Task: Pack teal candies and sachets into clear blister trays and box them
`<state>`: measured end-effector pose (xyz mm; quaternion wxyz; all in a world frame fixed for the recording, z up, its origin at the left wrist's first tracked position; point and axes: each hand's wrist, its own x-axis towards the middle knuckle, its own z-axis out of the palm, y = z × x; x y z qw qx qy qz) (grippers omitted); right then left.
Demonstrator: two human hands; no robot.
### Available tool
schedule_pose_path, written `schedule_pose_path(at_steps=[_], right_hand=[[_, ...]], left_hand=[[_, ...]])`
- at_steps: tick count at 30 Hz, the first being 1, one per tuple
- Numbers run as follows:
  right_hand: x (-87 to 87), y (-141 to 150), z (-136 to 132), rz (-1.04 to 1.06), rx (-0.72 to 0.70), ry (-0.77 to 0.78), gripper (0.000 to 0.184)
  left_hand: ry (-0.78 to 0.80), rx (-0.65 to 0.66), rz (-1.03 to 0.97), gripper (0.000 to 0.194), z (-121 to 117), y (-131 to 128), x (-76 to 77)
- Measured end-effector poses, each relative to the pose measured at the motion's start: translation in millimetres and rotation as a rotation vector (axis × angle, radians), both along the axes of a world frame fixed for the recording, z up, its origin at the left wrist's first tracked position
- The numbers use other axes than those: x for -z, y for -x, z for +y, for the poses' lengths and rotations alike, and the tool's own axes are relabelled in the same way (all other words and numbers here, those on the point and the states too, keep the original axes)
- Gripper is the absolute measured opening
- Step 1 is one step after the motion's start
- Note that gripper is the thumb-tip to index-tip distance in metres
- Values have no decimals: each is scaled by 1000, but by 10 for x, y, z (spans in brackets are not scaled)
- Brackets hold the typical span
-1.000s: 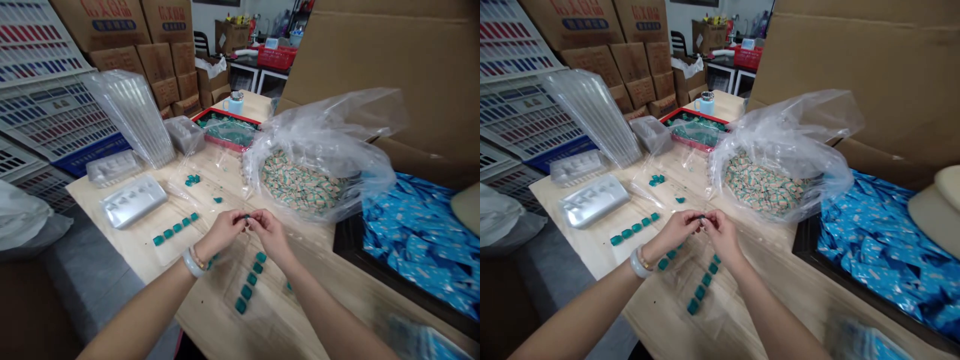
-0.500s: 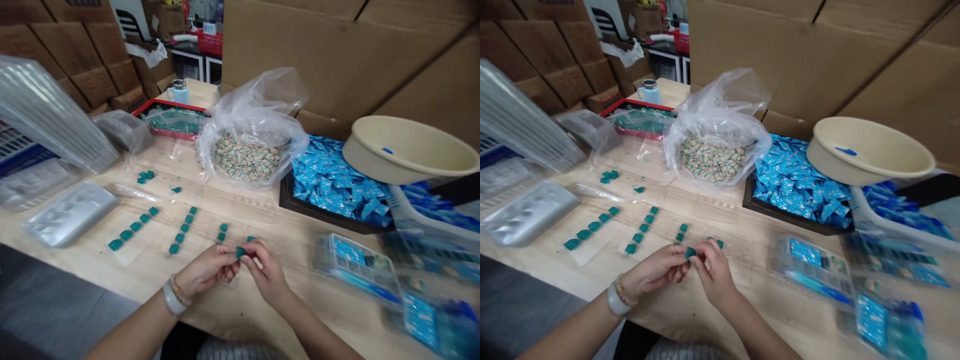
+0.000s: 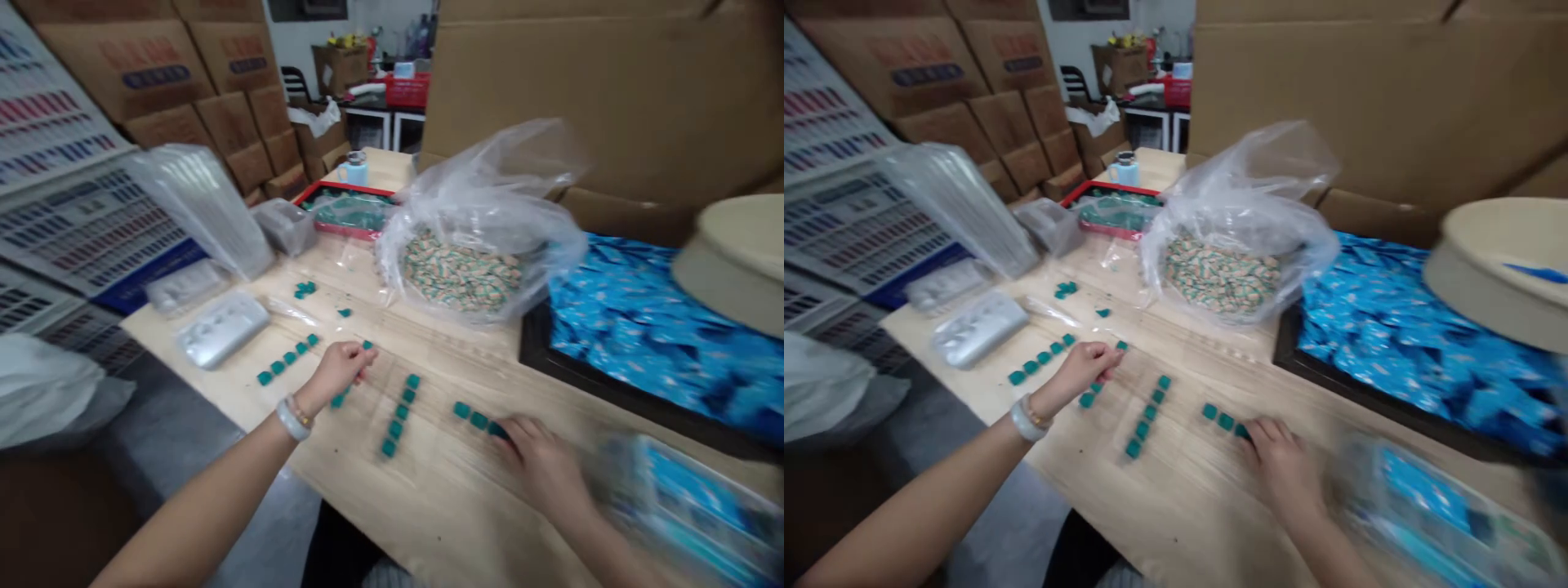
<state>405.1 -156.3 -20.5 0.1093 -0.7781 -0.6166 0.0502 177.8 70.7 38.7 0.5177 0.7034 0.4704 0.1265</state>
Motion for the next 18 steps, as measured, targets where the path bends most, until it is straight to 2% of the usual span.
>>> schedule_pose_path(at_steps=[2,4,6,9,11,14,16,18], right_hand=[[109,-81,-52,49,-17,-20,23],[187,-171,-97,108,-29,-62,28],[173,-221,-97,132,16,-116,37],[-49,-132,87,142,137,-206,42],[-274,39,363,196,123,-261,38],[-572,344,919,304,-28,-340,31],[-675,512,1315,365,-131,-397,27],[-686,637,1709,432,-211,-434,25]], left_hand=[[-236,-25,100,24,391,191,53],[-419,-149,211,22,855,390,70],[-476,-273,268,26,1298,548,77],[-464,-349,296,32,1753,609,145],[-427,-340,279,31,1878,537,229],[-370,-316,186,19,1873,382,321],[-319,-305,87,15,1809,307,316],[-237,-294,-28,16,1733,261,261]])
